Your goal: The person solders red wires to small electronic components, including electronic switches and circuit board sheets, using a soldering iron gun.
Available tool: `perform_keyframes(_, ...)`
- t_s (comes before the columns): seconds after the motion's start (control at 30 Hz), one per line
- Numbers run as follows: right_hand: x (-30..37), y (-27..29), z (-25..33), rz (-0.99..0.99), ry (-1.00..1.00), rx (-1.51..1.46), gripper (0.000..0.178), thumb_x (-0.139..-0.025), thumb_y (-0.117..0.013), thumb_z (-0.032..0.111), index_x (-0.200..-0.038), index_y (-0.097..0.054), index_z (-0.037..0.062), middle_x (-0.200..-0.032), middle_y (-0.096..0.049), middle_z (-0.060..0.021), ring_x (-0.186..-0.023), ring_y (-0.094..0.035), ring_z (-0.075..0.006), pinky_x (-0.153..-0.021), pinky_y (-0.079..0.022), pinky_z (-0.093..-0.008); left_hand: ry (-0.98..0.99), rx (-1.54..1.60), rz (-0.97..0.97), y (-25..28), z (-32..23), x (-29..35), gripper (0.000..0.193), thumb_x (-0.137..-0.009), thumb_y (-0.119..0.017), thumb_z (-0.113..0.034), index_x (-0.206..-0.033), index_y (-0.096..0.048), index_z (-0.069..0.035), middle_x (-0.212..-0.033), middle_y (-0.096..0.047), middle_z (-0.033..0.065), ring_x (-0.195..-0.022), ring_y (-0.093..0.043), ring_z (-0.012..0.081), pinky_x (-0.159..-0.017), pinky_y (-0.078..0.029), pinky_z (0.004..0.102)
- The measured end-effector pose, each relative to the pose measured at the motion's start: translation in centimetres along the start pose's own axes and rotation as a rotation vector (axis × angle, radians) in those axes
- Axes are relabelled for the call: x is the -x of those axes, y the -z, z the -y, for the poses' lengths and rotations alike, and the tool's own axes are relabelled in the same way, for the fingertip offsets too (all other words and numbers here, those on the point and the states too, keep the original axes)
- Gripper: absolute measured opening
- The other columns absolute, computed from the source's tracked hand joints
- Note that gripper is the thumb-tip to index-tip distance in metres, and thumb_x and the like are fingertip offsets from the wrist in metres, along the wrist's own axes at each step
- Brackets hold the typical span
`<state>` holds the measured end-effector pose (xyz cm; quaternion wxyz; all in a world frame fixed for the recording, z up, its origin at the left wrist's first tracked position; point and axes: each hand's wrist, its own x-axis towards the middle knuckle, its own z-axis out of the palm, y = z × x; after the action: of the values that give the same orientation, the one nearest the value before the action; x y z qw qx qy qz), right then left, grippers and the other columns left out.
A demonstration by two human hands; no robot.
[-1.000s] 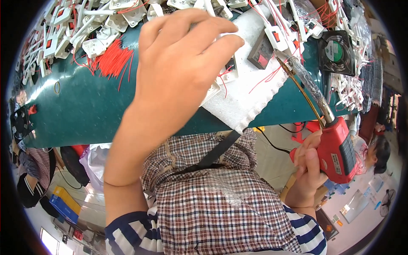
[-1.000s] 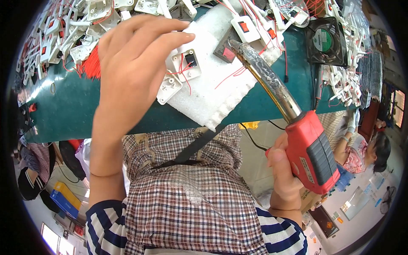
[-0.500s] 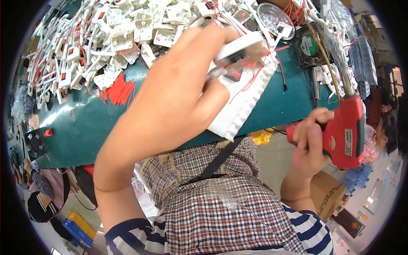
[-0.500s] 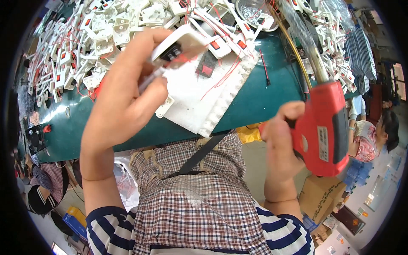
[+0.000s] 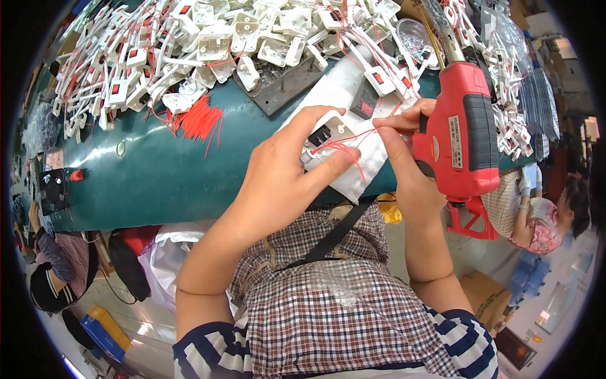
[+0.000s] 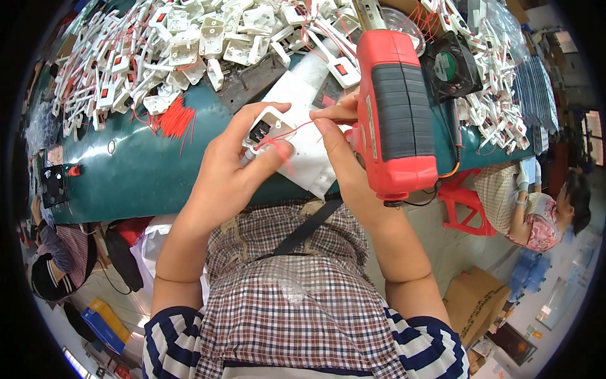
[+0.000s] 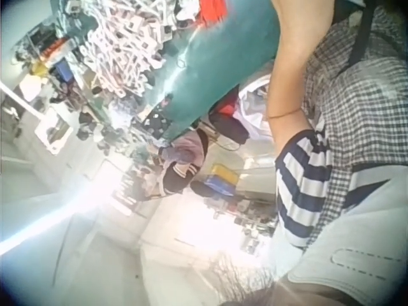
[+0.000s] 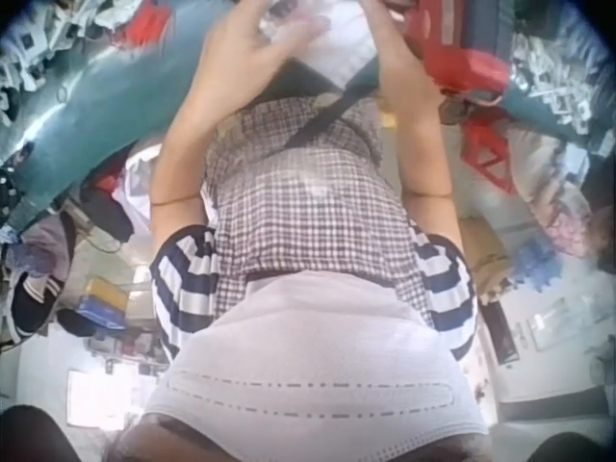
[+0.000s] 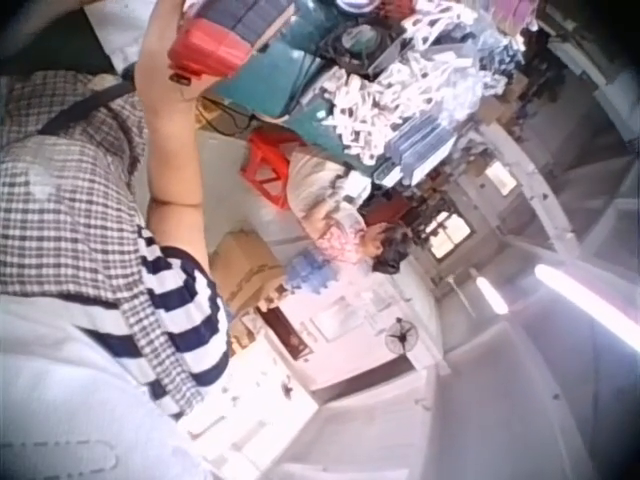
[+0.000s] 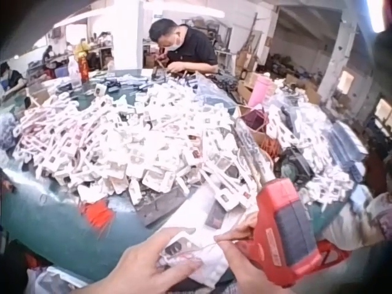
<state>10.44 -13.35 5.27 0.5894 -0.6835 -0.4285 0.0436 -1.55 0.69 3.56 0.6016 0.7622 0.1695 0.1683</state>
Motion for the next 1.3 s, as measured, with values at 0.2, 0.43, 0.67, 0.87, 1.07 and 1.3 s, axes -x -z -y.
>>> perform_keyframes(0.2, 0.8, -1.0, -0.1, 0.131, 0.086, 0.216, 0.045, -0.082, -0.063, -0.015, -0.12, -0.043, 0.0005, -0.108, -0.052, -0.0088, -0.093, -0.068, -0.0185, -0.084, -0.05, -0.0305, 0.26, 0.422, -0.077, 1.1, 0.4, 1.1, 0.03, -0.09, -0.07, -0.02, -0.112, -0.058, -0.002, -0.092, -0.068, 0.0056, -0.075, -0.061, 0.0072, -0.065, -0.049, 0.0215)
perform_keyframes(0.43, 1.4, -3.7, -1.1, 0.089, 0.046, 0.184, 0.04, -0.077, -0.076, 0.002, -0.111, -0.056, -0.0024, -0.099, -0.058, -0.0096, -0.084, -0.06, -0.0182, -0.074, -0.049, -0.0268, 0.116, 0.334, -0.244, 2.7, 1.2, 1.8, 0.028, -0.078, -0.078, 0.002, -0.1, -0.061, 0.0, -0.086, -0.07, 0.0073, -0.083, -0.067, 0.0118, -0.072, -0.053, 0.0226)
perform_keyframes(0.67, 2.4, -3.7, -1.4, 0.153, -0.16, 0.187, 0.028, -0.09, -0.061, -0.004, -0.115, -0.05, -0.0015, -0.098, -0.061, -0.0053, -0.094, -0.061, -0.0121, -0.085, -0.047, -0.0287, -0.004, -0.088, -0.37, 2.2, 3.3, 1.4, 0.024, -0.075, -0.08, 0.0, -0.094, -0.065, -0.001, -0.084, -0.069, 0.0029, -0.078, -0.065, 0.0076, -0.067, -0.051, 0.0203)
perform_keyframes(0.87, 4.7, -0.5, 3.4, 0.087, -0.406, 0.214, 0.031, -0.094, -0.058, 0.009, -0.121, -0.046, 0.0008, -0.095, -0.051, -0.0067, -0.064, -0.048, -0.0088, -0.072, -0.049, -0.0328, -0.058, -0.222, -0.421, 1.1, 4.8, 1.1, 0.022, -0.073, -0.08, -0.001, -0.09, -0.066, -0.002, -0.08, -0.068, 0.0027, -0.071, -0.065, 0.0077, -0.062, -0.05, 0.0226)
perform_keyframes(1.07, 7.2, 3.8, 5.6, 0.325, -0.473, 0.333, 0.027, -0.092, -0.058, 0.009, -0.115, -0.047, 0.0001, -0.09, -0.049, -0.007, -0.059, -0.046, -0.0111, -0.053, -0.041, -0.0273, -0.146, -0.262, -0.42, 1.2, 5.7, 1.0, 0.019, -0.074, -0.078, -0.001, -0.089, -0.066, -0.002, -0.079, -0.069, 0.005, -0.068, -0.066, 0.0116, -0.061, -0.051, 0.0239)
perform_keyframes(1.3, 8.9, 4.1, 6.6, 0.423, -0.672, 0.532, 0.023, -0.079, -0.072, 0.008, -0.101, -0.067, 0.0021, -0.09, -0.065, -0.0123, -0.078, -0.064, -0.0301, -0.071, -0.052, -0.0389, -0.156, -0.276, -0.435, 0.8, 5.7, 0.8, 0.019, -0.074, -0.078, -0.003, -0.089, -0.066, -0.003, -0.079, -0.069, 0.0042, -0.067, -0.066, 0.0111, -0.06, -0.05, 0.0235)
